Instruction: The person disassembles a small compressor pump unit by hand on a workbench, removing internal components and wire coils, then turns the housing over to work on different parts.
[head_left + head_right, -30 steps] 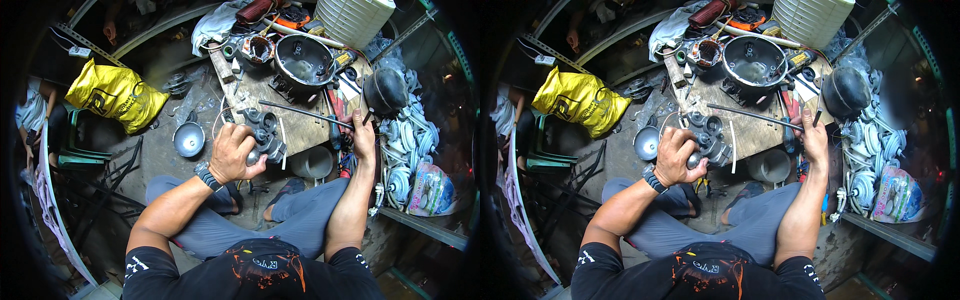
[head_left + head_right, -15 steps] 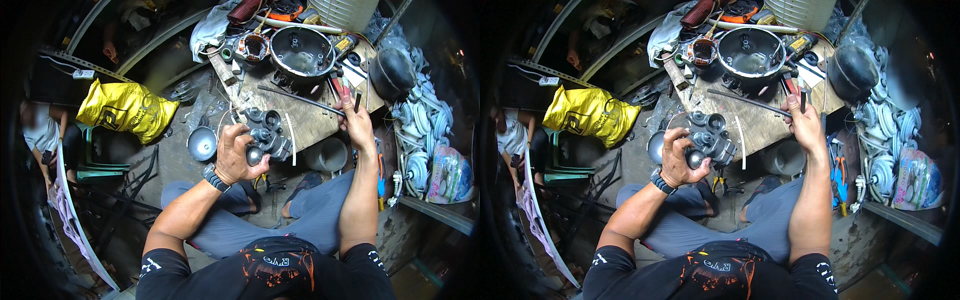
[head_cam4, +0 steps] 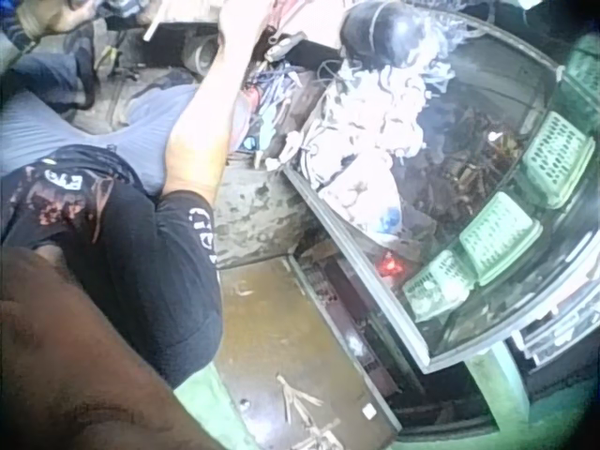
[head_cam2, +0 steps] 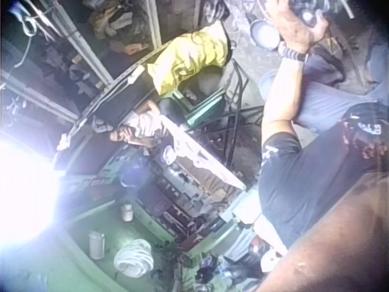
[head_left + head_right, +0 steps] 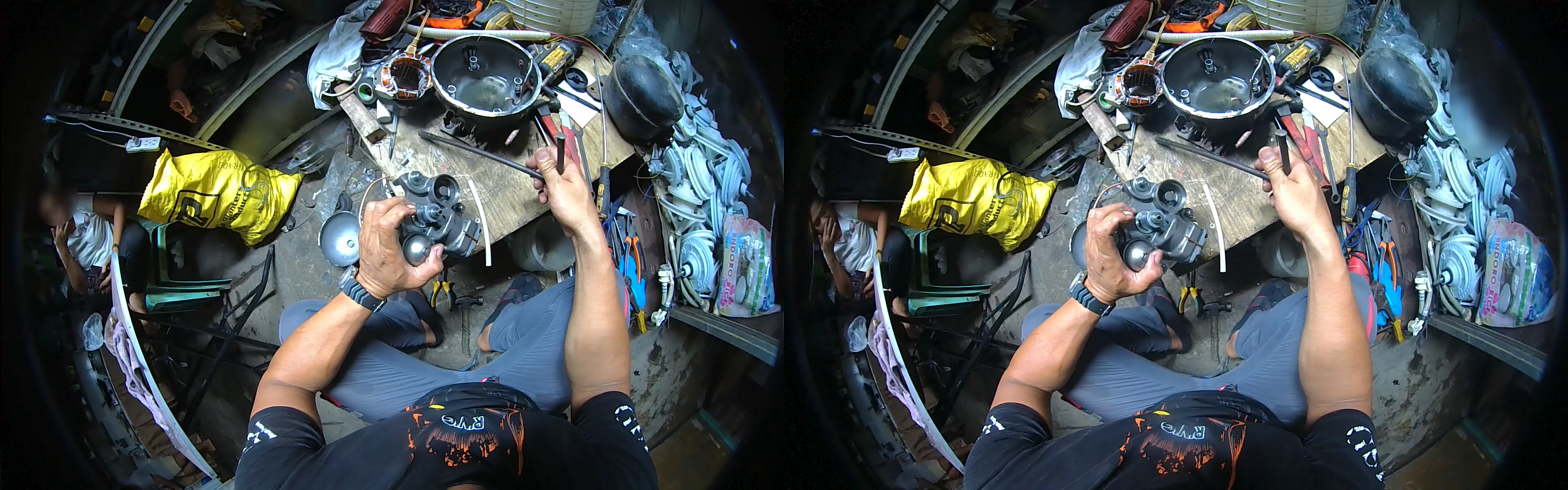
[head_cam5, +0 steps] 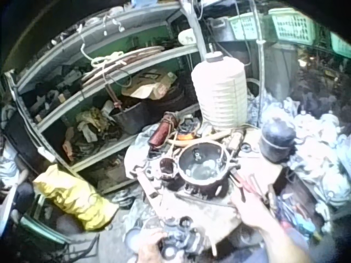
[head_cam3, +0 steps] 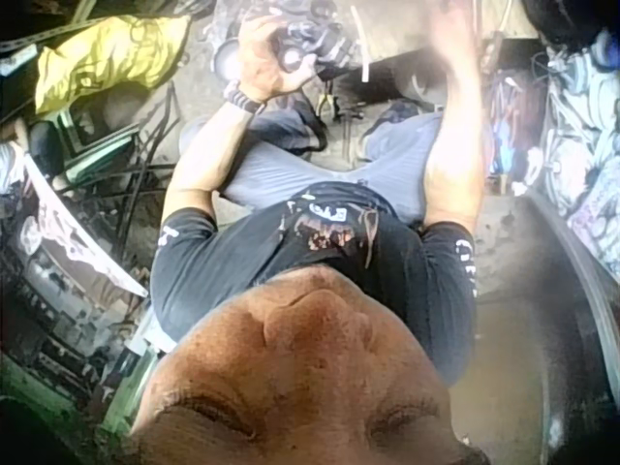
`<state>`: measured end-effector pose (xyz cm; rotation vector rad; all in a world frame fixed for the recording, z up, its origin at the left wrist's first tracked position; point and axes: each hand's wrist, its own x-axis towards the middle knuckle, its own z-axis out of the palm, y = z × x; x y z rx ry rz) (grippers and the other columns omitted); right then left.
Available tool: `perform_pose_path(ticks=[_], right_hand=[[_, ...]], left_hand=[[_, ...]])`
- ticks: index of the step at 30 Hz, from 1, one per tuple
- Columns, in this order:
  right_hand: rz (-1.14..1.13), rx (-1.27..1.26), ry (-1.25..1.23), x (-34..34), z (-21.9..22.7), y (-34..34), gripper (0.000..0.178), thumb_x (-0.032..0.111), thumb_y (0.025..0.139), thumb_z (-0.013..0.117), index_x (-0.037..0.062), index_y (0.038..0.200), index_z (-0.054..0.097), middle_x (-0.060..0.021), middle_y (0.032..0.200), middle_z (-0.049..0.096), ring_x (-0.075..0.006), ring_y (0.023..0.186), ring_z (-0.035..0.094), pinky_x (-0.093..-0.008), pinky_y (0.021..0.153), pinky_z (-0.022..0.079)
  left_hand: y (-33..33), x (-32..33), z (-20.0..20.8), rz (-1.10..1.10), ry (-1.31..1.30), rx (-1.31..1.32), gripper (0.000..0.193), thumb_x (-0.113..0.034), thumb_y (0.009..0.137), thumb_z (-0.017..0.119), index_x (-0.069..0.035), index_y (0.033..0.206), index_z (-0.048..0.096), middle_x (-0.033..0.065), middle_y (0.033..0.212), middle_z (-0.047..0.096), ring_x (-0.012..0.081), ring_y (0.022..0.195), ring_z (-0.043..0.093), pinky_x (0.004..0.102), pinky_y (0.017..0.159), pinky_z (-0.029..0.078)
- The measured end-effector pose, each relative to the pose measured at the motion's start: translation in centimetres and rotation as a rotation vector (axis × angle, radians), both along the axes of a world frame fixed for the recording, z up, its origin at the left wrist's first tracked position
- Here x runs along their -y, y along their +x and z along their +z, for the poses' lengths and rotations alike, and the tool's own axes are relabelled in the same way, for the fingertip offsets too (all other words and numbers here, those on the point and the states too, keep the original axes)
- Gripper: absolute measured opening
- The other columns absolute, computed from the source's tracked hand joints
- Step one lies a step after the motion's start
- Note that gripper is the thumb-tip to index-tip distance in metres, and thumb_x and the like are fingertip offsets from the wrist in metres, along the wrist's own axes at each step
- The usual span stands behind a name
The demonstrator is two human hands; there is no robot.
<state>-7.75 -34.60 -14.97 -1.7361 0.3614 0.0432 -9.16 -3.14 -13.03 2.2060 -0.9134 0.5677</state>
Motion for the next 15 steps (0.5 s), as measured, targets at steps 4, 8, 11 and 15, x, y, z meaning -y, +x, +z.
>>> perform_pose_path(ticks=[4,8,11,15], right_hand=[[0.002,0.007,0.024,-0.8,0.0,0.1,0.055,0.056,0.104,0.058,0.0029,0.114,0.067,-0.0032,0.099,0.069,-0.0093,0.078,0.06,-0.0263,0.062,0.049],[-0.014,0.026,0.094,-1.1,-1.2,0.3,0.047,0.048,0.105,0.06,0.0026,0.118,0.064,-0.0027,0.093,0.066,-0.0092,0.075,0.058,-0.0265,0.063,0.049],[-0.024,-0.031,0.155,-1.4,-1.3,0.4,0.043,0.043,0.105,0.062,0.0026,0.12,0.06,-0.0032,0.088,0.064,-0.0093,0.072,0.056,-0.0267,0.064,0.049],[-0.06,-0.068,0.2,-2.1,-1.5,0.6,0.039,0.037,0.106,0.063,0.0033,0.123,0.053,-0.0051,0.087,0.063,-0.0096,0.072,0.055,-0.0273,0.065,0.05]], left_hand=[[0.1,0.2,0.4,-0.007,0.014,0.008,0.068,-0.024,0.069,0.084,-0.004,0.125,0.05,0.0191,0.11,0.061,0.0362,0.099,0.06,0.0471,0.089,0.048],[0.3,0.3,0.6,-0.009,0.024,0.014,0.068,-0.024,0.068,0.084,-0.004,0.124,0.05,0.0196,0.11,0.061,0.0372,0.098,0.06,0.047,0.088,0.049],[0.5,0.3,0.7,0.001,0.027,0.01,0.067,-0.024,0.069,0.083,-0.003,0.123,0.05,0.0197,0.109,0.061,0.037,0.096,0.06,0.0467,0.087,0.048],[0.8,0.1,0.4,0.001,-0.004,-0.017,0.064,-0.023,0.07,0.082,-0.003,0.122,0.051,0.0185,0.106,0.061,0.0359,0.094,0.059,0.0461,0.088,0.047]])
